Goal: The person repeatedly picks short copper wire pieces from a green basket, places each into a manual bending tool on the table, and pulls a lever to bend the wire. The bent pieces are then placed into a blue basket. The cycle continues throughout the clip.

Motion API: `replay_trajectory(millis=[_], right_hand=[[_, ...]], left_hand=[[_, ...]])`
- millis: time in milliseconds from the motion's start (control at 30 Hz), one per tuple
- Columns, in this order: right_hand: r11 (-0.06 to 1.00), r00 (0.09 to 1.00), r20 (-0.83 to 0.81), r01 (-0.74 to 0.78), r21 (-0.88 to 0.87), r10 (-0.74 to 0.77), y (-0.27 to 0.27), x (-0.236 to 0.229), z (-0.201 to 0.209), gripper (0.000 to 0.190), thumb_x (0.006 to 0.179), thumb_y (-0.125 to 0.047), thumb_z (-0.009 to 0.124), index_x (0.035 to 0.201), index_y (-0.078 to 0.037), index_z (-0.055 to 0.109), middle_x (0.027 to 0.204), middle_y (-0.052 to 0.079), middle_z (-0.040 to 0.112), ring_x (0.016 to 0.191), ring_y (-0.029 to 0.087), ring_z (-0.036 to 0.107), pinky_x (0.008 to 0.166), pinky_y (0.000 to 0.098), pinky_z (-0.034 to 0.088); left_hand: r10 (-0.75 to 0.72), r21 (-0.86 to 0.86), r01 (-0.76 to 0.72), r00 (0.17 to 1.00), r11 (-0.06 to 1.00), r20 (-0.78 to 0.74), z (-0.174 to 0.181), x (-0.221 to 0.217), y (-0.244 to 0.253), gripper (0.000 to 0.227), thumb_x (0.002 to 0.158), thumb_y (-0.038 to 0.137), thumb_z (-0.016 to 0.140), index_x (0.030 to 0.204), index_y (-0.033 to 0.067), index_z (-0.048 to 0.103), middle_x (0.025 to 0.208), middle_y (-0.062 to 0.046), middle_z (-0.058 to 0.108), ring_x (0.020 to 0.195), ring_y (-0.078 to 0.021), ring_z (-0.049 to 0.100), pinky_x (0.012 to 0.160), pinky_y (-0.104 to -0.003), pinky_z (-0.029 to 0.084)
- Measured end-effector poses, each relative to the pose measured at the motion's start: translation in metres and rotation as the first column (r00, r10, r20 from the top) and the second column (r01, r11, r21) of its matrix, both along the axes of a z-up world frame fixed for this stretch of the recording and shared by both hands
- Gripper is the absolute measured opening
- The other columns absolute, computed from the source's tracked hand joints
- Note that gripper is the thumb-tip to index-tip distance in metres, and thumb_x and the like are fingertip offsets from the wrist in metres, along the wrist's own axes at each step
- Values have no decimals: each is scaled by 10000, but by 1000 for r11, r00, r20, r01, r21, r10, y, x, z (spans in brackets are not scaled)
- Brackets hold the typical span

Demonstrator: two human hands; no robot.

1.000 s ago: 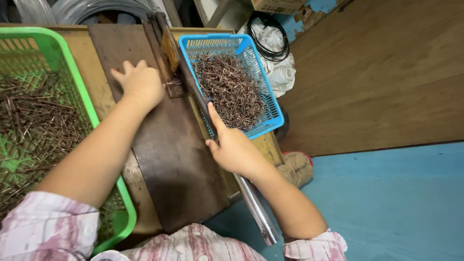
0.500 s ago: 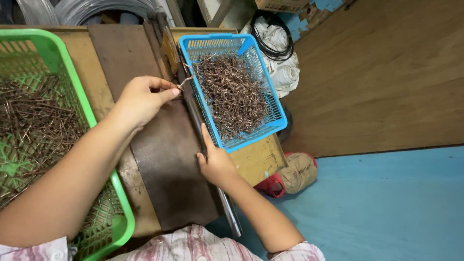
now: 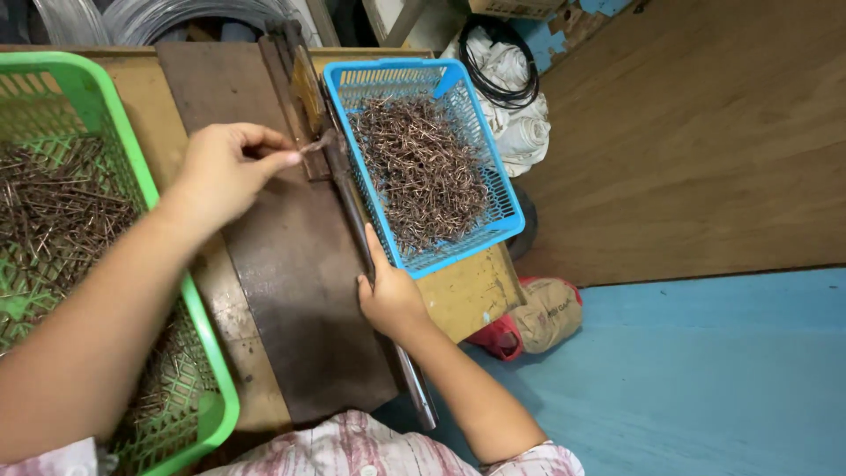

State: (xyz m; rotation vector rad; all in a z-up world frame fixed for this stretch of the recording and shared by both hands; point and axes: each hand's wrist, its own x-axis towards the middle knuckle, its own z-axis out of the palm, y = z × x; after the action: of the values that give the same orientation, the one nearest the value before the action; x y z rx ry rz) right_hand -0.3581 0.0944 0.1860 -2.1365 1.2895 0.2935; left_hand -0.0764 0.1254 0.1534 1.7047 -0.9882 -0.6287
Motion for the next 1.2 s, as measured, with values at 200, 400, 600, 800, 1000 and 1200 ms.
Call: replay_trajectory(millis=[200,400,600,800,1000,1200], right_hand=[[992,998,19,-53,-119,56,-9,-8,-41,899,1005,-247,551,1773,-306,88,758,272,715,764,564,659,731,627,488],[988,998,18,-55,-142,58,-11,-9,-48,894,999,-242,551,1768,-302,98,823,293,745,801,571,676,765,646,506],[981,992,92,-64,-184,82,-11,-12,-57,902,987,-226,579,1763,-284,124,812,318,736,780,595,668,729,661,497],[988,994,75,-75,-138,86,-10,-11,-50,884,1007,-223,555,1768,-277,109,803,261,742,776,559,666,718,636,494],[990,993,84,-69,-127,80,-9,-10,-41,882,1005,-220,563,1765,-276,119,868,290,758,822,581,674,754,657,496],[980,985,122,-98,-175,121,-8,-14,-42,902,996,-194,609,1765,-219,138,841,332,731,772,596,655,710,646,472]], left_hand=[[-716,962,-90,651,257,252,55,0,24,364,954,178,617,1209,200,875,1257,-14,894,1256,-358,788,1228,-719,188],[-379,372,333,924,866,55,111,-25,22,356,975,375,733,1286,221,813,1291,40,828,1160,-138,748,1084,-341,504],[-322,602,164,933,781,163,116,-35,38,1391,885,731,664,1627,378,-459,1530,-83,-601,1421,-504,-474,1128,-896,-59],[-294,679,157,952,718,91,92,-31,53,1613,784,554,872,1602,361,-504,1504,-43,-641,1368,-404,-538,1159,-826,-102],[-346,523,234,929,820,128,67,-42,84,995,823,546,784,1674,189,412,1588,-166,555,1438,-334,562,1207,-492,434],[-148,582,-50,946,812,287,42,-38,150,633,908,518,691,1492,275,664,1554,-36,639,1402,-312,621,1125,-575,505]])
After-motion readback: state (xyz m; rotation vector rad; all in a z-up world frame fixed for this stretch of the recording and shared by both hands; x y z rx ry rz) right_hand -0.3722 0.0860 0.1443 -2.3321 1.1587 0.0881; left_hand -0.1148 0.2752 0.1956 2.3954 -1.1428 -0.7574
